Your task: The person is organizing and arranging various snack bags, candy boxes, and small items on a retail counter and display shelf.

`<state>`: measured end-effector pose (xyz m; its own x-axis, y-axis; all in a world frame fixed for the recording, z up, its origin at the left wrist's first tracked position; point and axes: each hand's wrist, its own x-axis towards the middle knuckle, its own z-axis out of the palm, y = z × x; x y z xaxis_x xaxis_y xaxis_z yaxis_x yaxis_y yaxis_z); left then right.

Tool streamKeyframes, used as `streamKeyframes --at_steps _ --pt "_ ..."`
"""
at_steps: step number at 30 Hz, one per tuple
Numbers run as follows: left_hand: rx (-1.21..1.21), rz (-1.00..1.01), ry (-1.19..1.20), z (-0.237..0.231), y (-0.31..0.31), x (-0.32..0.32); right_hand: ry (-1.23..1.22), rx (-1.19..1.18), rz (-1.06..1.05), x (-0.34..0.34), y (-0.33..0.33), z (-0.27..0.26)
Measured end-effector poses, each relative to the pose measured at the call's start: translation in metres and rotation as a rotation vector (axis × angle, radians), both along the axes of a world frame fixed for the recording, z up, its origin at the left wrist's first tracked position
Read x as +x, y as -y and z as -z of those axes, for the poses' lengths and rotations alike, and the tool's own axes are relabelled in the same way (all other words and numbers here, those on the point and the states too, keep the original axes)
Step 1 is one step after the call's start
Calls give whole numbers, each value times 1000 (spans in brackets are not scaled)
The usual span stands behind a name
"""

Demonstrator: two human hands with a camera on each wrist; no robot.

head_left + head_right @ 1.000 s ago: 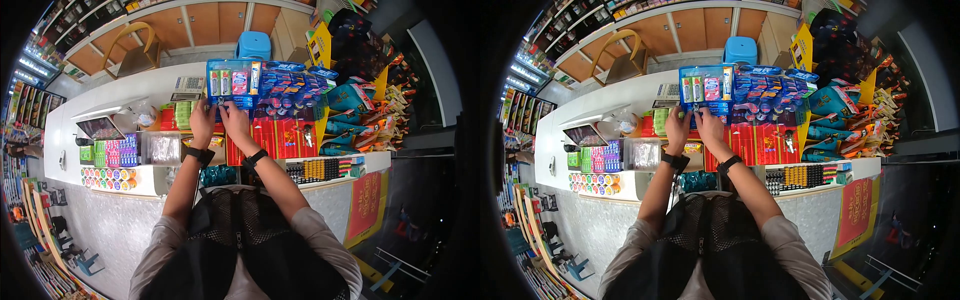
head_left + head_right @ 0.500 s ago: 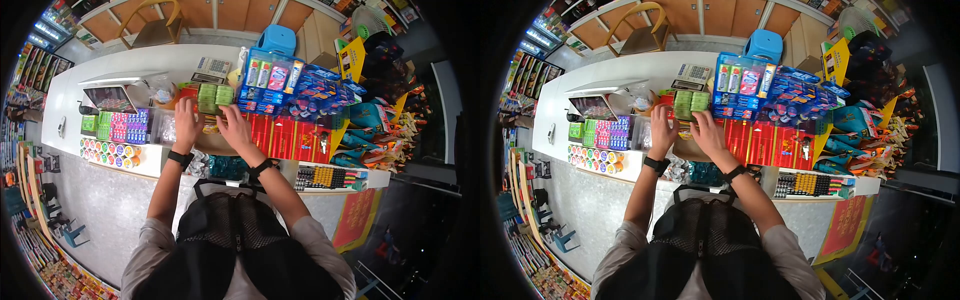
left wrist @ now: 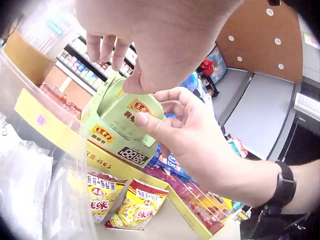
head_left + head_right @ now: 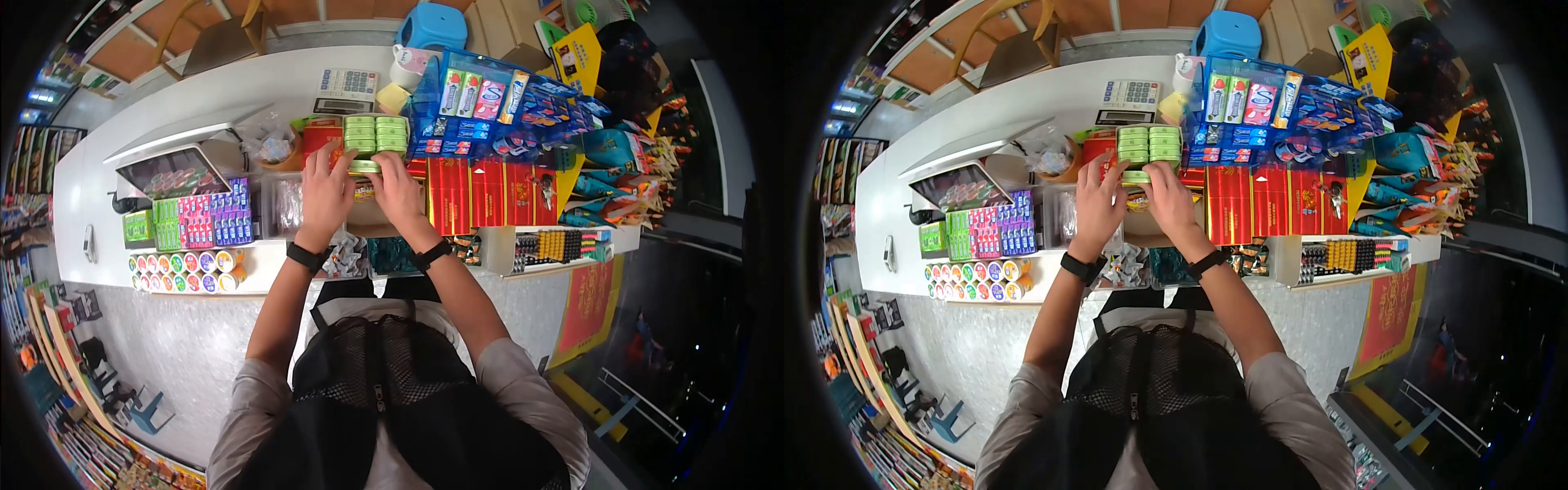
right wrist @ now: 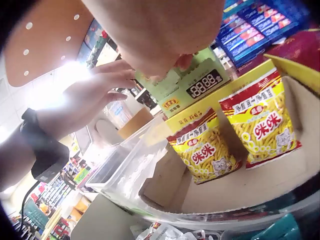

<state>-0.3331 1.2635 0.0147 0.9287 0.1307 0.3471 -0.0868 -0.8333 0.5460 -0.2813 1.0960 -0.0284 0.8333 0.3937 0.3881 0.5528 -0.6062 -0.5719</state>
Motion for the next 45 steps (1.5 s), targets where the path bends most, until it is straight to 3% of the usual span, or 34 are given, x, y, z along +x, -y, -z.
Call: streamKeyframes --at_steps 2,6,8,11,16,18,24,28,29,32,35,36,38,45 --pt "-8 -1 -2 2 -1 1 -11 -36 17 -4 13 -12" --pt "-10 -36 60 -1 11 9 115 119 57 -29 66 -41" --pt "27 11 71 3 27 19 31 154 118 -51 94 -53" --pt "236 15 -48 3 56 27 22 134 213 -82 131 -54" --pt "300 -29 63 26 62 13 -77 236 279 -103 164 -49" --pt "291 4 -71 26 61 12 -41 216 253 -100 172 -44" --pt "520 -165 -80 -6 38 13 -96 417 159 -75 172 -41" --pt "662 -176 -215 -5 26 21 -179 407 54 -49 152 -46" --pt "624 -156 -77 -11 32 22 -177 409 54 -42 142 -47" --pt "623 -161 -114 -26 38 20 -128 482 -39 -13 106 -51" --pt "625 -157 -110 -25 31 19 -76 404 -149 10 72 -38" --pt "593 -164 -97 -29 33 22 -65 416 -147 14 65 -31" --pt "499 -138 -172 -31 28 29 -49 187 -138 22 54 -17" --pt "337 27 -73 -15 10 19 119 159 28 26 27 2"
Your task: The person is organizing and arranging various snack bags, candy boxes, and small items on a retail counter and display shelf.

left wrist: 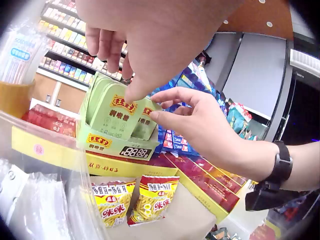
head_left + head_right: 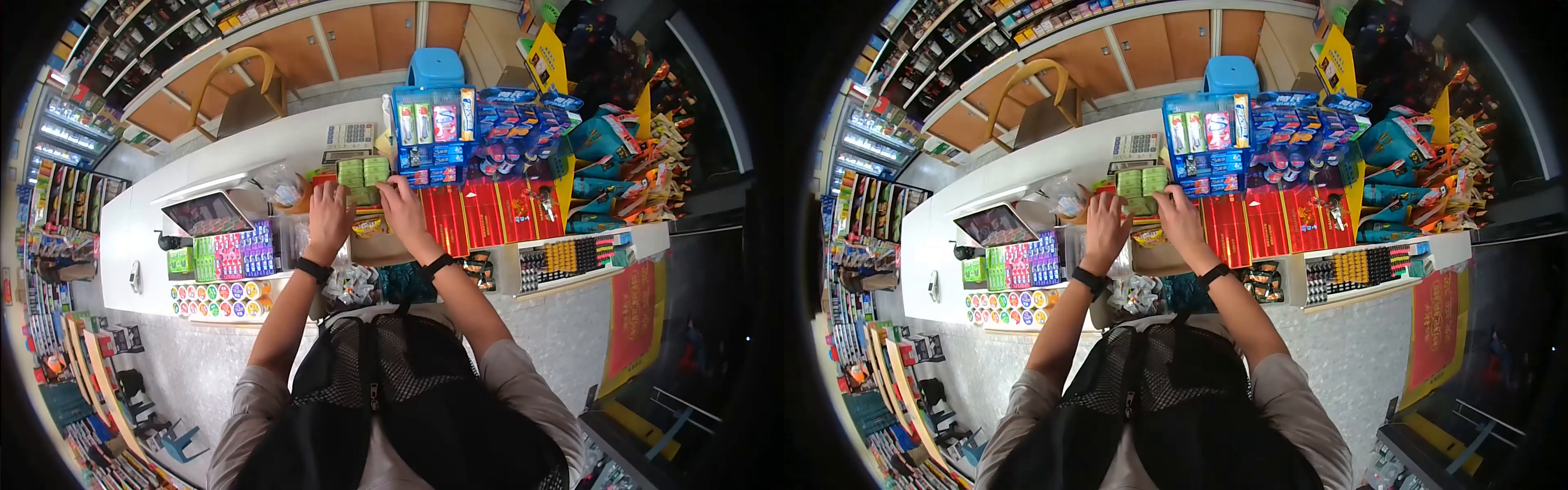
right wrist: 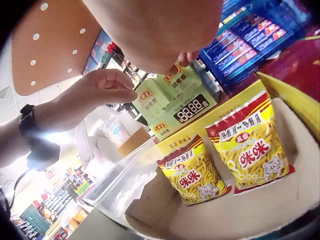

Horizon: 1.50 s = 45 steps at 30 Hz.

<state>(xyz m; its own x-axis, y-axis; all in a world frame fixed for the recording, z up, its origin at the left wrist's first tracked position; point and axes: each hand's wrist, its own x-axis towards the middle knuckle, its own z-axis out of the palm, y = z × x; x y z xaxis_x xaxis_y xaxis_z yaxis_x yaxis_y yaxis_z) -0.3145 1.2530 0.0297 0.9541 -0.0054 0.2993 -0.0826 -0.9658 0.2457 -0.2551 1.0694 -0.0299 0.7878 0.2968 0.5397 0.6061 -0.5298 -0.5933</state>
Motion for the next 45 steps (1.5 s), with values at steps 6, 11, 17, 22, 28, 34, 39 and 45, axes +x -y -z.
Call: streamKeyframes --at_steps 6,11,17,22,28,34,39,45 --pt "-248 -1 114 4 -10 -21 60 -122 -58 -22 -28 -34" --pt "-354 -24 149 -1 -18 -24 -1 -135 -24 -32 -42 -16" --pt "-357 29 131 -7 -15 -9 -84 -71 -115 -23 -25 -24" --pt "-197 65 93 9 -3 11 -159 67 -24 -38 16 -46" --pt "-32 7 -38 15 5 3 -115 190 -7 -35 29 -77" --pt "-15 13 10 6 -3 -11 -259 290 -41 -10 -5 -95" --pt "-20 18 42 12 -6 -11 -211 89 -145 10 -35 -63" --pt "-172 -37 -20 32 -15 -13 -271 94 -195 3 -31 -59"
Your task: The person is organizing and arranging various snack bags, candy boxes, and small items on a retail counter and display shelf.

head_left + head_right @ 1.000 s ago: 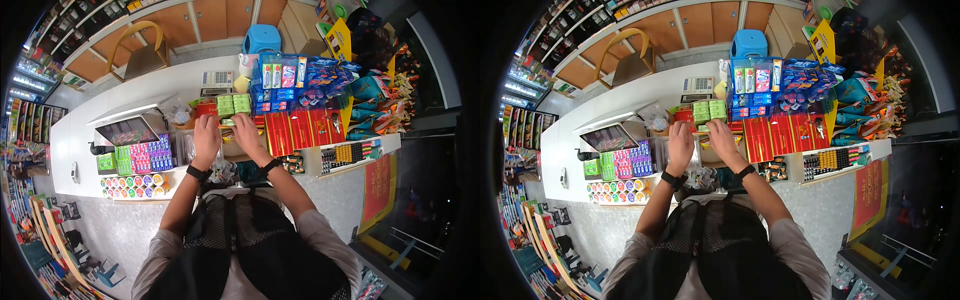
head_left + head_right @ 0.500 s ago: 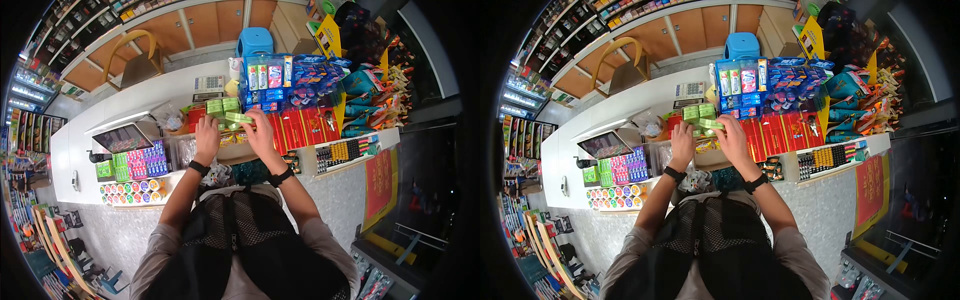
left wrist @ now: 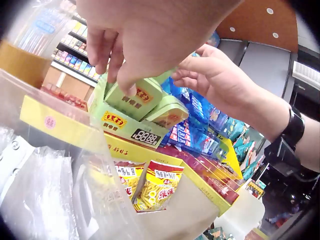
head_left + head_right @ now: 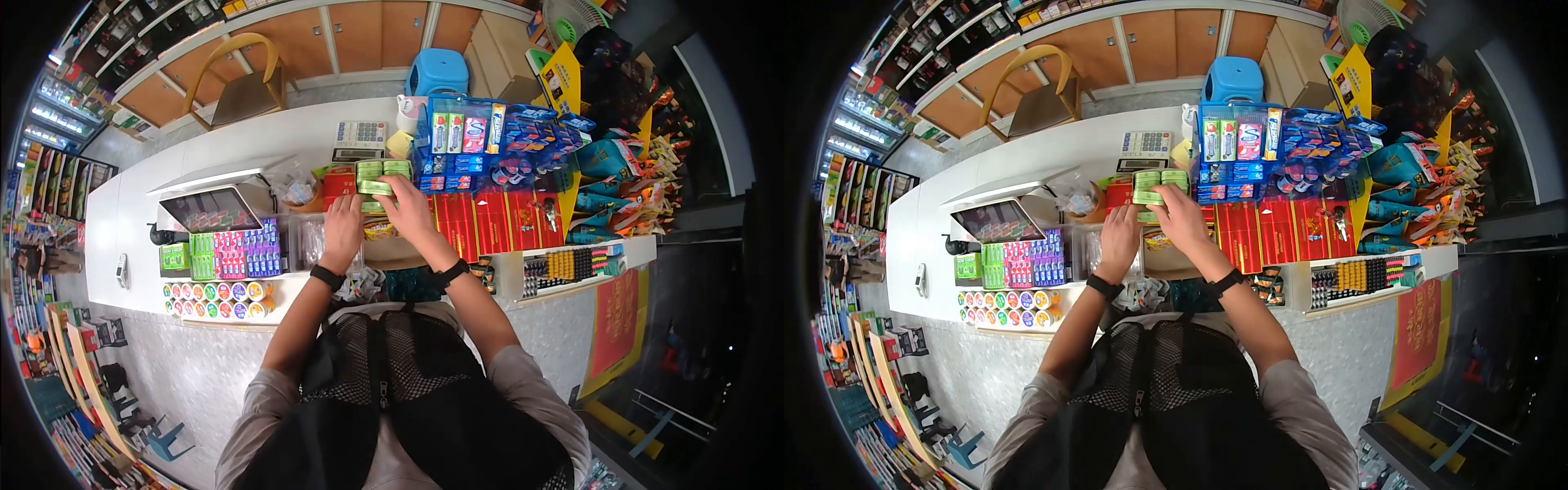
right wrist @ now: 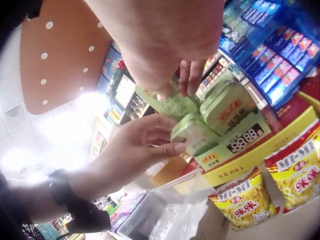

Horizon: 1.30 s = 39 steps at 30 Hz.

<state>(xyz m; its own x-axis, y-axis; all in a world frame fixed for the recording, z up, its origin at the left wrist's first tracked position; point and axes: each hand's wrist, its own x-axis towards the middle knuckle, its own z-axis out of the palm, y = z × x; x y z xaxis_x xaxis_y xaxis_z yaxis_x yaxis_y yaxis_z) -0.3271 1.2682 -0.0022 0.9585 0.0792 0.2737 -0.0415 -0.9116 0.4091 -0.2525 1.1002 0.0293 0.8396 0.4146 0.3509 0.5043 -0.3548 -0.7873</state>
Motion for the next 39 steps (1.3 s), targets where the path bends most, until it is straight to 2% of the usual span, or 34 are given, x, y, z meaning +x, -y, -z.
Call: streamKeyframes --at_steps 2,5,7,12,14,16,17,20,24,27,29,32,36,38,39 --pt "8 41 -7 5 -4 1 14 -5 -10 -3 4 5" --pt "-52 45 36 -1 -5 -4 -94 -65 52 0 6 16" --pt "-44 34 49 -7 -5 -4 54 42 58 5 4 23" --pt "-21 20 35 -10 -4 2 22 -26 78 7 0 28" --pt "34 13 128 -9 -2 2 26 -41 107 7 0 22" --pt "-8 14 137 -11 -3 0 96 -93 70 8 3 16" --pt "-48 11 153 -13 -3 0 17 -88 69 7 3 17" --pt "-115 28 95 -17 -3 -2 21 -72 -18 10 3 29" --pt "-92 20 133 -21 -1 4 38 -80 -68 6 9 35" --pt "-93 90 92 -30 -1 11 124 -89 -88 -2 23 22" --pt "-42 132 58 -32 0 15 198 -264 -10 -9 37 12" --pt "-29 151 31 -28 1 19 215 -367 -31 -16 48 19" --pt "21 155 38 -17 4 21 232 -375 -44 -6 53 41" --pt "33 146 58 -15 3 17 321 -161 77 -2 47 36" --pt "34 148 56 -14 3 15 340 -150 98 -1 46 32"
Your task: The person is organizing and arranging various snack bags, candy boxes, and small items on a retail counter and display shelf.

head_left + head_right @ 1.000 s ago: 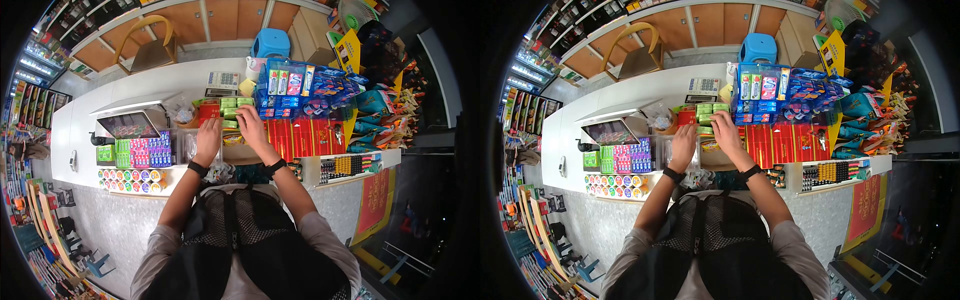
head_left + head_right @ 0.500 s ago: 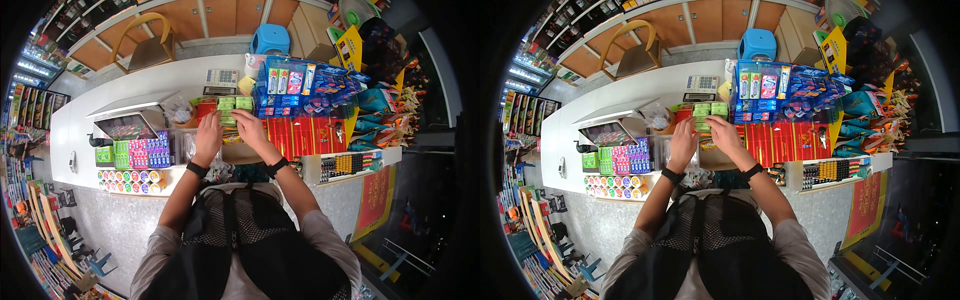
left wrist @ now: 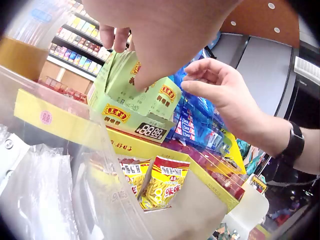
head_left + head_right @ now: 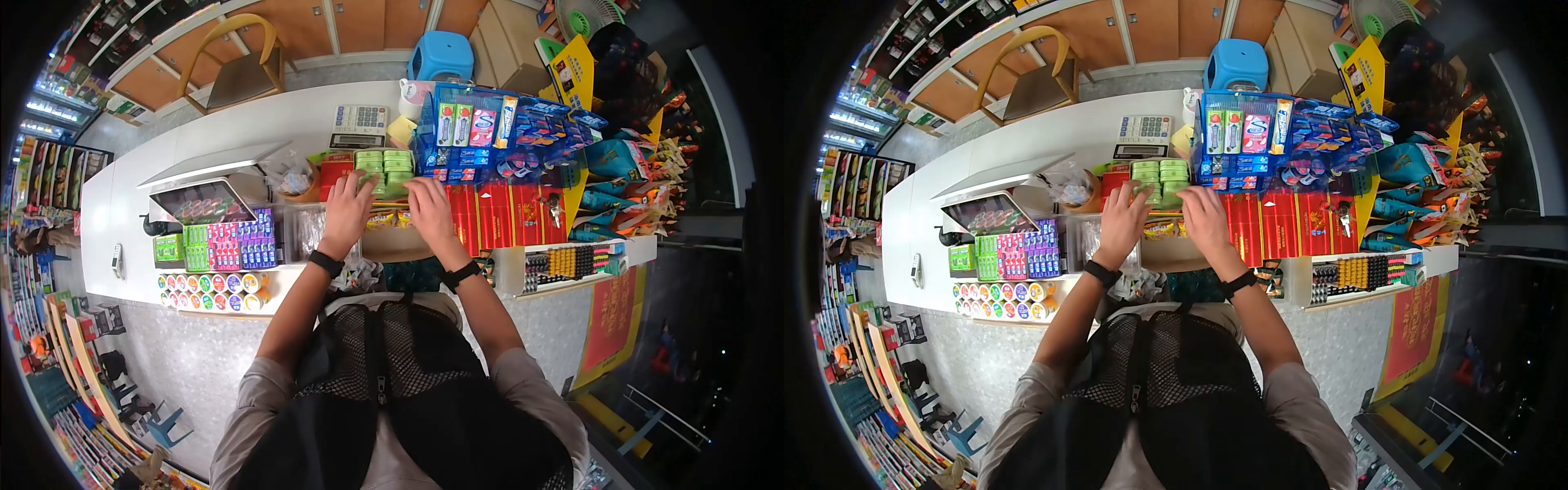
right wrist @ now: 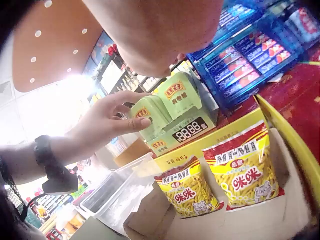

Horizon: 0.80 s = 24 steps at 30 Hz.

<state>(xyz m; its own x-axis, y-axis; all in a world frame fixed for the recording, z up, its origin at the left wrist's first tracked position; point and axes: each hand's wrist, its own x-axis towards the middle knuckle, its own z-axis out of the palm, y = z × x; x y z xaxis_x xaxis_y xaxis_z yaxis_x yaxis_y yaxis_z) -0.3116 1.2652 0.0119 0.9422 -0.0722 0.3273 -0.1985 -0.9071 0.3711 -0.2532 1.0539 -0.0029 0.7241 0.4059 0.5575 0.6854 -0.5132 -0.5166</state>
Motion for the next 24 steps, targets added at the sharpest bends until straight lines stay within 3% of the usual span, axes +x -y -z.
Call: streamKeyframes --at_steps 10,15,24 --pt "3 -68 30 0 11 -10 -145 -69 69 -1 -12 12" --pt "-45 -77 45 2 14 -10 1 -189 145 1 -18 18" --pt "-78 -111 -21 6 20 -15 44 -223 103 -2 -21 20"
